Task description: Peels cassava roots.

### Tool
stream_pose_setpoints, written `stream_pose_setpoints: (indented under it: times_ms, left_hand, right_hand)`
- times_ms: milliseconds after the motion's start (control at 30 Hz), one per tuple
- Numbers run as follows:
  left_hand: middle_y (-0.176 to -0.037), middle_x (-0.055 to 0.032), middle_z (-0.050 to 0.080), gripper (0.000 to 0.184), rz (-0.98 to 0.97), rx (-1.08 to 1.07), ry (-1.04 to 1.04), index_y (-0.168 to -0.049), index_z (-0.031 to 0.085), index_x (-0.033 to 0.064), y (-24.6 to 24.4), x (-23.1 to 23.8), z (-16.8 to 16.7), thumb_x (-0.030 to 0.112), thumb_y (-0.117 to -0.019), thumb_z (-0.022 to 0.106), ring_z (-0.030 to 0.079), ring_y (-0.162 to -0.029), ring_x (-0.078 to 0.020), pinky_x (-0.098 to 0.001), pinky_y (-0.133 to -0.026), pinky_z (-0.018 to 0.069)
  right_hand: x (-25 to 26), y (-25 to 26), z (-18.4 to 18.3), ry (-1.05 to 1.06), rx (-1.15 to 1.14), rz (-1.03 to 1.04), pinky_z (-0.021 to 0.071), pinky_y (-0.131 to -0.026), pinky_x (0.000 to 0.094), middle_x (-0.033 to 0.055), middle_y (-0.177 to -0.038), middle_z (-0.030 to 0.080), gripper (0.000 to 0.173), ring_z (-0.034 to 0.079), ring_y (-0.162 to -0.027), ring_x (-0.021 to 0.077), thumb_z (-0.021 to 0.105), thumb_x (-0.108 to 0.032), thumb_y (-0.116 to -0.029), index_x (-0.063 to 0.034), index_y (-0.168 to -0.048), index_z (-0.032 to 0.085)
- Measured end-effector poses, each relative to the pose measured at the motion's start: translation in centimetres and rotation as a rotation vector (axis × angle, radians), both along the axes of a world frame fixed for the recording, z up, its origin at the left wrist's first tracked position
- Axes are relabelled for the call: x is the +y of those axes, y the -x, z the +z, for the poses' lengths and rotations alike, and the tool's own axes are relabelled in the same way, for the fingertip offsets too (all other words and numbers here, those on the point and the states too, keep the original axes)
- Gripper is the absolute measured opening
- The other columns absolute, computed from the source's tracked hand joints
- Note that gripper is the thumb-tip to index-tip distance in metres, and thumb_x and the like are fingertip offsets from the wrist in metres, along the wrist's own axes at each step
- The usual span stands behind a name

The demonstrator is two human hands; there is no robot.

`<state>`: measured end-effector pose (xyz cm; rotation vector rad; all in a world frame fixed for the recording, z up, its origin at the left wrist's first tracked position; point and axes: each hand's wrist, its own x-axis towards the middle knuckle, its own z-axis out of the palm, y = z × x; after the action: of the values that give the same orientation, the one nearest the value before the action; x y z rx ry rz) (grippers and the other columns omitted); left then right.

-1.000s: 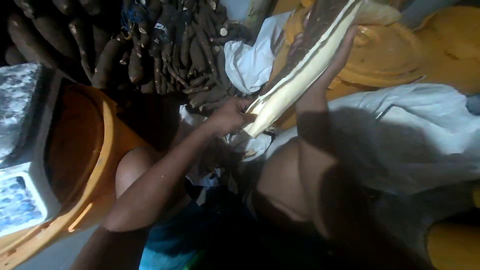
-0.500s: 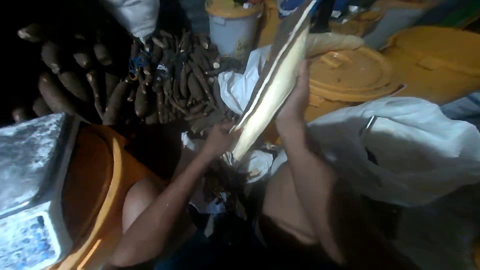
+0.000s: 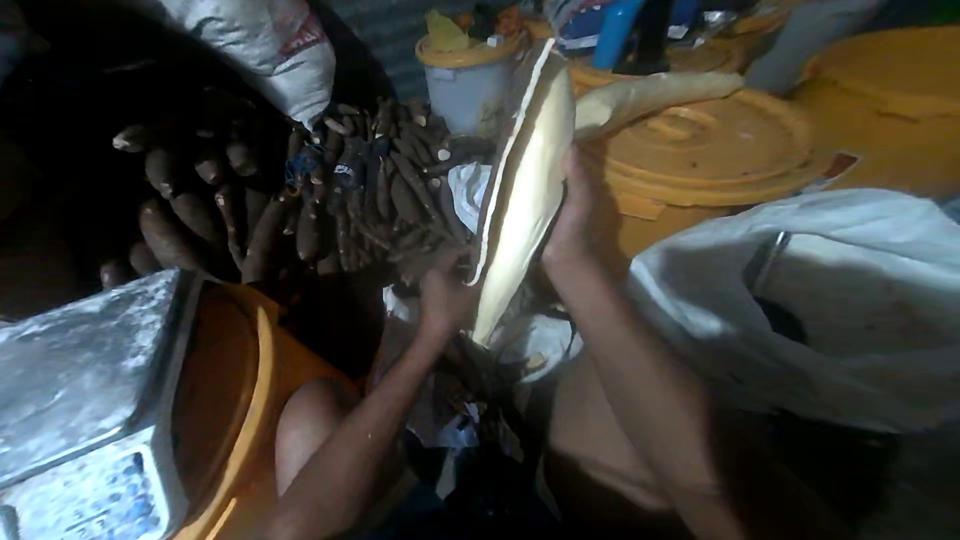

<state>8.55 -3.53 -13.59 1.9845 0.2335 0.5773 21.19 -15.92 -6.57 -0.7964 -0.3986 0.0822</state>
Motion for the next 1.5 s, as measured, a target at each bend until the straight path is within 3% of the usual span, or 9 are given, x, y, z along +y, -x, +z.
stream_pose_setpoints:
  times_ms: [267,467,533,600,800,967,1200,1400,1500]
  left_hand:
    - [-0.104,-0.0022,0.072,0.038,0.148,-0.138,0.084,-0.122,0.068,0.0151,-0.2,0.9,1.7,0.02,-0.0877,0.083,0.071,-0.085,-0.0133,-0.0336,-0.073,0.0624]
    - [-0.102,-0.0141,0.071,0.039,0.207,0.056,-0.072,-0.131,0.062,0.0149,1.5,2.5,4.7,0.026,-0.096,0.073,0.07,-0.081,-0.0286,-0.0508,-0.069,0.059]
    - [-0.106,-0.0126,0.072,0.048,0.202,0.05,-0.037,-0.134,0.061,0.0174,2.0,3.8,4.3,0.025,-0.0908,0.08,0.071,-0.084,-0.0274,-0.0494,-0.071,0.0609]
    - [-0.105,-0.0123,0.072,0.05,0.18,0.031,0.043,-0.131,0.062,0.0155,2.3,4.6,3.6,0.022,-0.0866,0.084,0.071,-0.084,-0.0262,-0.0471,-0.07,0.0611]
    - [-0.097,-0.0097,0.073,0.027,0.088,0.064,0.195,-0.121,0.067,0.008,2.0,5.2,5.5,0.024,-0.0994,0.069,0.071,-0.08,-0.0187,-0.0388,-0.072,0.0614]
    - [-0.101,-0.0096,0.074,0.032,0.154,0.054,0.144,-0.121,0.068,0.0069,1.4,6.2,5.9,0.02,-0.0934,0.075,0.073,-0.088,-0.0174,-0.0406,-0.081,0.0626]
    - [-0.105,-0.0119,0.071,0.041,0.127,0.064,0.346,-0.13,0.061,0.011,2.5,4.5,6.0,0.014,-0.0911,0.075,0.071,-0.086,-0.0217,-0.0407,-0.072,0.0604]
    - [-0.104,-0.0102,0.073,0.039,0.222,0.03,0.162,-0.124,0.067,0.0078,0.6,4.9,6.8,0.009,-0.0857,0.075,0.072,-0.091,-0.0188,-0.0431,-0.082,0.061]
    - [-0.104,-0.0107,0.073,0.039,0.304,0.068,-0.023,-0.123,0.066,0.0112,0.7,5.5,7.0,0.009,-0.0842,0.072,0.072,-0.092,-0.0243,-0.0505,-0.08,0.0593]
  right_hand:
    - [2.2,0.6,-0.1,-0.062,0.05,-0.03,0.0533,-0.104,0.0473,0.0094,-0.136,0.062,0.054,0.061,-0.125,0.0214,0.04,-0.048,-0.1079,-0.0125,-0.148,0.048]
    - [4.3,3.5,-1.2,0.146,0.047,0.102,0.0563,-0.099,0.0403,0.0038,-0.129,0.066,0.049,0.064,-0.117,0.0146,0.041,-0.048,-0.1074,-0.0162,-0.144,0.053]
    - [4.3,4.2,-1.4,0.279,0.043,0.144,0.0577,-0.095,0.037,-0.0032,-0.13,0.066,0.051,0.065,-0.115,0.0089,0.042,-0.056,-0.1053,-0.0249,-0.143,0.054]
    - [4.6,4.3,-1.7,0.359,-0.002,0.163,0.0588,-0.091,0.0358,-0.0034,-0.126,0.067,0.052,0.066,-0.11,0.0081,0.046,-0.058,-0.1033,-0.025,-0.142,0.056]
    - [4.9,3.7,-1.6,0.346,-0.062,0.206,0.0596,-0.09,0.0324,-0.0057,-0.123,0.068,0.049,0.067,-0.108,0.0061,0.049,-0.057,-0.1028,-0.0249,-0.14,0.057]
    - [4.9,3.1,-2.5,0.323,-0.17,0.297,0.059,-0.093,0.0336,-0.0032,-0.123,0.068,0.054,0.066,-0.11,0.0076,0.055,-0.056,-0.1002,-0.0205,-0.141,0.054]
    - [3.6,3.2,-2.6,0.391,-0.234,0.362,0.0599,-0.09,0.0314,-0.0042,-0.119,0.069,0.051,0.068,-0.106,0.0069,0.06,-0.054,-0.0986,-0.0212,-0.138,0.056]
    - [3.6,2.2,-2.0,0.359,-0.161,0.469,0.0583,-0.096,0.0371,-0.0041,-0.129,0.065,0.065,0.065,-0.116,0.0109,0.057,-0.065,-0.095,-0.0257,-0.145,0.047]
    - [4.6,3.3,-1.7,0.53,-0.203,0.322,0.0539,-0.104,0.0419,0.0032,-0.149,0.051,0.073,0.057,-0.13,0.0178,0.06,-0.045,-0.1011,-0.0222,-0.16,0.024]
